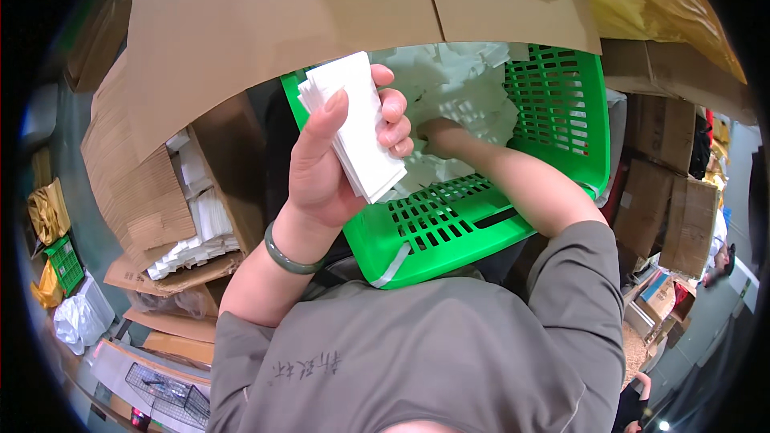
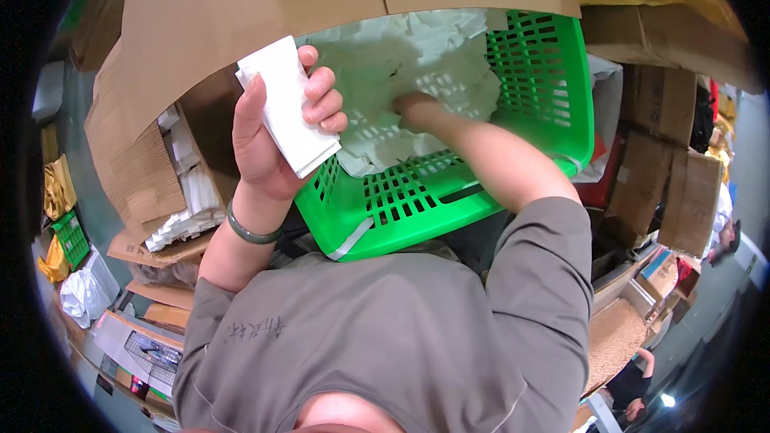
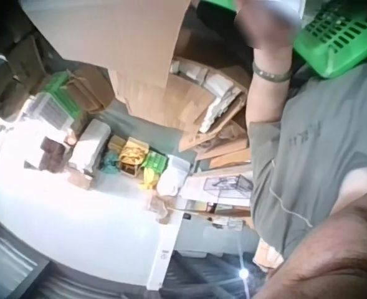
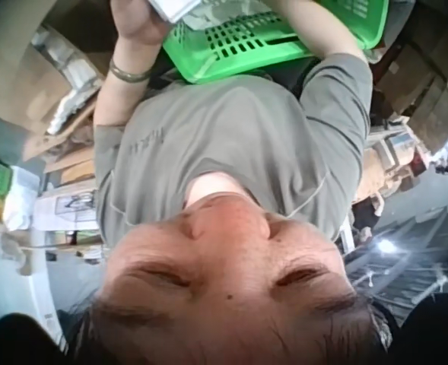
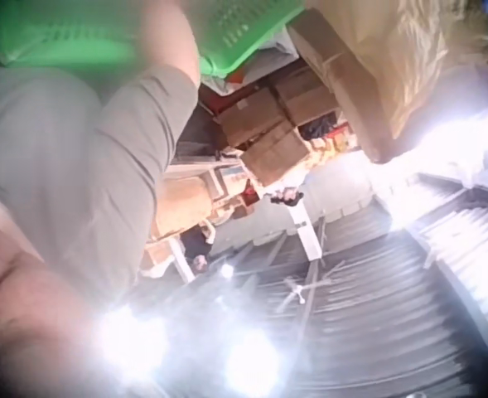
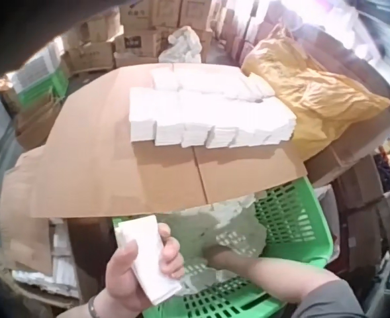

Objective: Stacking and organizing small white items from a green basket onto a cardboard box.

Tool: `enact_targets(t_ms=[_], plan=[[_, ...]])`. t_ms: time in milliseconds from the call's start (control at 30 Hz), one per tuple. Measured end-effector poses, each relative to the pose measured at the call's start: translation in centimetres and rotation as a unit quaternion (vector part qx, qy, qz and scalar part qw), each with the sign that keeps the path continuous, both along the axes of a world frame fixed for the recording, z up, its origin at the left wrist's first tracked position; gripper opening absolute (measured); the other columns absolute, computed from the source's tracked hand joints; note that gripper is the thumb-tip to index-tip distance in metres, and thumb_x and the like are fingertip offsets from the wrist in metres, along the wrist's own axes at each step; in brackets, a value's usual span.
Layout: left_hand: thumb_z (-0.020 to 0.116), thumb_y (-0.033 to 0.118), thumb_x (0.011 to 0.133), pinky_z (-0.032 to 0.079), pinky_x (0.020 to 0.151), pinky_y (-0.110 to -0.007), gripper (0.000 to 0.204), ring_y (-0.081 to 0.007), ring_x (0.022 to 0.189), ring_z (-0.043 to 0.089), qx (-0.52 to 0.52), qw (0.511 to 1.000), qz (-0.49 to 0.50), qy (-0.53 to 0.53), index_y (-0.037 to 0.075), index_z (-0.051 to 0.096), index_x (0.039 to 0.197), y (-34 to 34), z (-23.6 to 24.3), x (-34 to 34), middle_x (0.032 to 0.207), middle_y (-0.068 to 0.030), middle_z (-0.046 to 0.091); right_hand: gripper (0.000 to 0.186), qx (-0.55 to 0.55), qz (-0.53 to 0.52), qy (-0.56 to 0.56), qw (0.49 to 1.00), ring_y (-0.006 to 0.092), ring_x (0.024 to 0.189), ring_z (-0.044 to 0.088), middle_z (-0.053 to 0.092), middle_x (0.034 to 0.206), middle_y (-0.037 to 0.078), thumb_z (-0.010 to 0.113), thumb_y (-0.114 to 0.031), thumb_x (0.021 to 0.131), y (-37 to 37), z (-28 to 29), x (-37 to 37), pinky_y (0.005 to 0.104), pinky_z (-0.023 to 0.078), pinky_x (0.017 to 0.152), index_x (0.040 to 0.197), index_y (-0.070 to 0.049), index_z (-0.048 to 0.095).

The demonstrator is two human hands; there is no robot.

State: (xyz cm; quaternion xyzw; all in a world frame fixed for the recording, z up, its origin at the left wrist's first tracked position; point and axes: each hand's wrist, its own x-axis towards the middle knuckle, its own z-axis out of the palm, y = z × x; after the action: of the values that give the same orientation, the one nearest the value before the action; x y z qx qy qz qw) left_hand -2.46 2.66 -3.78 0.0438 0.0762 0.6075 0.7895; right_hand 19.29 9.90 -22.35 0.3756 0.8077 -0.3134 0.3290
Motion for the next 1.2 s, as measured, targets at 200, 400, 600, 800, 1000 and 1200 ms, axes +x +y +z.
enact_targets(t_ms=[200,400,600,800,1000,1200], plan=[[0.058,0.032,0.09,0.044,0.072,-0.03,0.041,-0.0147,0.08,0.051,-0.017,0.997,0.034,0.06,0.004,0.048,0.118,0.0,0.6,0.1,0.096,-0.0081,0.054,0.024,-0.172,-0.219,0.155,0.948,0.0128,0.075,0.055,0.063,0.081,0.005,0.068,-0.021,0.08,5.3,12.3,-0.8,0.03,0.045,0.072,0.093,-0.002,0.064],[0.06,0.025,0.088,0.048,0.076,-0.028,0.039,-0.0149,0.086,0.055,-0.032,0.994,0.044,0.096,0.003,0.048,0.118,-0.1,1.1,0.4,0.097,-0.0073,0.056,0.018,-0.318,-0.397,0.447,0.736,0.0122,0.087,0.061,0.066,0.094,0.004,0.06,-0.009,0.086,3.1,20.5,0.6,0.028,0.048,0.079,0.101,0.001,0.064],[0.067,0.038,0.085,0.049,0.082,-0.029,0.055,-0.0144,0.096,0.059,-0.035,0.982,-0.036,0.181,0.002,0.048,0.122,-0.7,1.6,0.9,0.108,-0.0056,0.058,0.009,-0.31,-0.455,0.477,0.684,0.0056,0.075,0.057,0.063,0.083,-0.001,0.061,-0.01,0.089,-1.3,22.6,-2.7,0.0223,0.046,0.07,0.09,-0.002,0.064],[0.068,0.033,0.084,0.05,0.084,-0.032,0.053,-0.0185,0.1,0.06,0.047,0.972,-0.054,0.224,0.0,0.049,0.121,-0.4,0.9,0.8,0.111,-0.0081,0.059,0.014,-0.247,-0.461,0.449,0.724,0.0037,0.07,0.054,0.063,0.078,-0.002,0.061,-0.016,0.09,-1.7,23.2,-4.0,0.0196,0.043,0.066,0.087,-0.002,0.065],[0.059,0.039,0.088,0.049,0.084,-0.032,0.044,-0.0176,0.092,0.057,-0.078,0.974,0.058,0.207,0.004,0.052,0.113,-0.2,1.5,0.7,0.104,-0.0096,0.06,0.028,-0.09,-0.355,0.306,0.879,0.0069,0.069,0.057,0.064,0.075,0.001,0.059,-0.028,0.091,4.1,20.5,0.2,0.0234,0.046,0.064,0.088,-0.001,0.065],[0.058,0.044,0.088,0.049,0.084,-0.035,0.048,-0.0179,0.088,0.057,-0.023,0.995,-0.002,0.101,0.004,0.051,0.114,0.1,0.8,0.6,0.09,-0.006,0.057,0.028,0.116,-0.136,-0.021,0.984,0.0315,0.095,0.06,0.061,0.101,0.017,0.066,-0.03,0.081,5.2,6.0,7.0,0.0398,0.049,0.08,0.099,-0.009,0.061]])
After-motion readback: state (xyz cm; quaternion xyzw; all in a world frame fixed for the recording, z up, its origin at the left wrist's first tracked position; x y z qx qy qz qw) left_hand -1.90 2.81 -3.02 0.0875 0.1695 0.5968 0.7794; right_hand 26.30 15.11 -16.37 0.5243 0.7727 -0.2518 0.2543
